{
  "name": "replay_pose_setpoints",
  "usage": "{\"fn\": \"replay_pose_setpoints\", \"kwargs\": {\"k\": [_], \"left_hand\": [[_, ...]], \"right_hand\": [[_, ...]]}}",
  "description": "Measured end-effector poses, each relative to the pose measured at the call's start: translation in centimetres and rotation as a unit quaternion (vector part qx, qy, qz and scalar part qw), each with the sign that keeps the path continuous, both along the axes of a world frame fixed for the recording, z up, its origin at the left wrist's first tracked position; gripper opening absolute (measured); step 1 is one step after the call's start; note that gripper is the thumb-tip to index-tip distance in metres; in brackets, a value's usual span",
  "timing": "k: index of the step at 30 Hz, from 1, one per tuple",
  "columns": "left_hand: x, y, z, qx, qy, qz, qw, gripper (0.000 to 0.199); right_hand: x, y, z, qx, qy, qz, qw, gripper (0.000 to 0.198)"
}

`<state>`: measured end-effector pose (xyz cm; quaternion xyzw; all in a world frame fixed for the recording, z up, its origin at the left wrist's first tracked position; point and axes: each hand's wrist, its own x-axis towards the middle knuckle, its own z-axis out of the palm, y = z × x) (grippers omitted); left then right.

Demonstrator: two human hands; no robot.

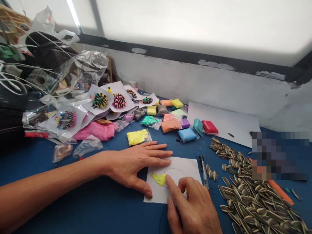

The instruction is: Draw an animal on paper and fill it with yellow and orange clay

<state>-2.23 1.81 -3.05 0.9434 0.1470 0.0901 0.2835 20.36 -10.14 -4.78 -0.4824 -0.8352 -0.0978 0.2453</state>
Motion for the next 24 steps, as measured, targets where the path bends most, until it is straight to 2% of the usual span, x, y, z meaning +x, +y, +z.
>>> {"fn": "replay_pose_setpoints", "kwargs": {"k": [5,24], "left_hand": [[-0.04,-0.04,0.01,0.003,-0.002,0.003,1.0,0.085],[-0.04,0.0,0.11,0.004,-0.009,-0.004,1.0,0.086]], "right_hand": [[0.15,0.09,-0.05,-0.019,-0.06,0.048,0.997,0.039],[0.07,0.08,-0.24,0.002,-0.084,0.051,0.995,0.039]]}}
